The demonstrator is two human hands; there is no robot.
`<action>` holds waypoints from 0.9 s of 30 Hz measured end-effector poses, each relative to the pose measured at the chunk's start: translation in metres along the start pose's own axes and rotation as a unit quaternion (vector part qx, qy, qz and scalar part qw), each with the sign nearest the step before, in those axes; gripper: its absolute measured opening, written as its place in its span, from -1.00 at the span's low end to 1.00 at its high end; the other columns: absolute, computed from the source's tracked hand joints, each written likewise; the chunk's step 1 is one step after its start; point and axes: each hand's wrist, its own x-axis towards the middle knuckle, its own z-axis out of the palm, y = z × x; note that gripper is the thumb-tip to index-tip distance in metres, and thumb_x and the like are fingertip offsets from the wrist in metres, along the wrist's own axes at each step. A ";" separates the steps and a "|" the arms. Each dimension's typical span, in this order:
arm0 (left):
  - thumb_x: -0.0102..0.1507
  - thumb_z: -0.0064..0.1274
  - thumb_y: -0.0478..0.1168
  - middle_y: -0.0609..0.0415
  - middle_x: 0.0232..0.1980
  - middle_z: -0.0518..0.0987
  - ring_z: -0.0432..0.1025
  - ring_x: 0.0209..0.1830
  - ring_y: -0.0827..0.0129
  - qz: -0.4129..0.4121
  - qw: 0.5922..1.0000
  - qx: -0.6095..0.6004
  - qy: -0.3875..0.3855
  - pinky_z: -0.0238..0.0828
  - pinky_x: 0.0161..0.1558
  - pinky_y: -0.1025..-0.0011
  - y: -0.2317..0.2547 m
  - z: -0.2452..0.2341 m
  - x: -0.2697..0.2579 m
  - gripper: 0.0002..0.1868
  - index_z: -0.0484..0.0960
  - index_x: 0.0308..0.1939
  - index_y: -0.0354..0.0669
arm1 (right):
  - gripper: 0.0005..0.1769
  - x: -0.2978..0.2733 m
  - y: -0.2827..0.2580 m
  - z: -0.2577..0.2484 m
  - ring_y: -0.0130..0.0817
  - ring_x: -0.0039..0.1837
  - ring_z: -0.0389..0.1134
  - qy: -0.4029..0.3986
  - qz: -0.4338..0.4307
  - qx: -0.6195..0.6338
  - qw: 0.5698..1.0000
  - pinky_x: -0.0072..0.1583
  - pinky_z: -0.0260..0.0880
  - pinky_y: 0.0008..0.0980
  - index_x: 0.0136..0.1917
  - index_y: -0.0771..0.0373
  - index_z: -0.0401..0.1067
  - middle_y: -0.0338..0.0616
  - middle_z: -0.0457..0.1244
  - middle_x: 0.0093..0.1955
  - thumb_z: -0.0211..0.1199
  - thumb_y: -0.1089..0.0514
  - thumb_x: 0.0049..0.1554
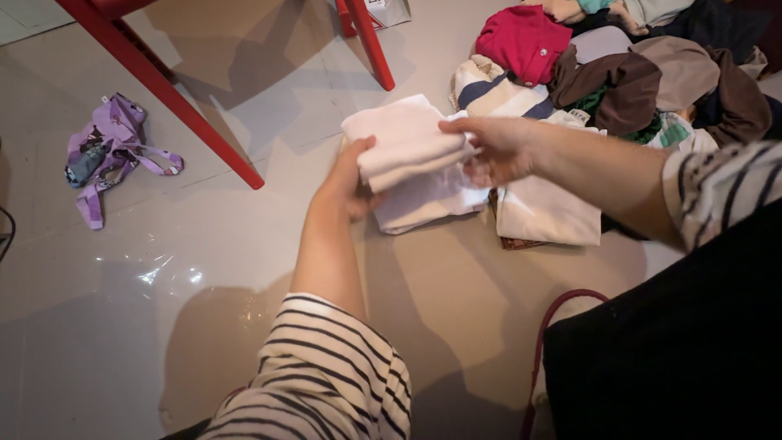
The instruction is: The person takes various items of clothing from a pile on the floor, including shirts, a pair of leggings, and small fabric items, and folds them one by one before placing them into stacks.
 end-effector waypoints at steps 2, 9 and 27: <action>0.10 0.08 0.17 0.12 0.13 0.58 0.43 0.04 0.29 0.029 0.999 0.017 -0.032 0.37 -0.15 0.27 0.015 0.009 0.000 -0.32 0.45 0.29 0.15 | -0.56 -0.010 -0.022 0.007 -0.43 0.00 0.36 -0.035 -0.069 0.016 0.997 0.04 0.47 -0.38 0.11 0.23 0.33 -0.23 0.28 -0.01 0.36 -0.02 0.10; 0.13 0.16 0.15 -0.01 0.16 0.60 0.53 0.12 0.25 0.209 0.951 0.038 -0.223 0.57 0.05 0.22 0.052 0.062 -0.033 -0.26 0.43 0.30 -0.14 | -0.34 -0.134 -0.048 -0.012 -0.22 0.27 0.39 0.035 -0.228 -0.096 0.968 0.32 0.42 -0.22 0.43 0.34 0.32 0.06 0.31 0.30 0.23 -0.08 0.18; 0.10 0.26 0.24 -0.29 0.21 0.57 0.51 0.19 0.06 0.301 0.868 0.378 -0.116 0.40 0.20 0.25 -0.116 0.163 0.032 -0.02 0.36 0.39 -0.38 | -0.42 -0.120 0.117 -0.128 -0.18 0.30 0.33 0.225 -0.080 -0.083 0.968 0.31 0.31 -0.09 0.43 0.08 0.26 -0.03 0.30 0.31 0.13 -0.12 0.20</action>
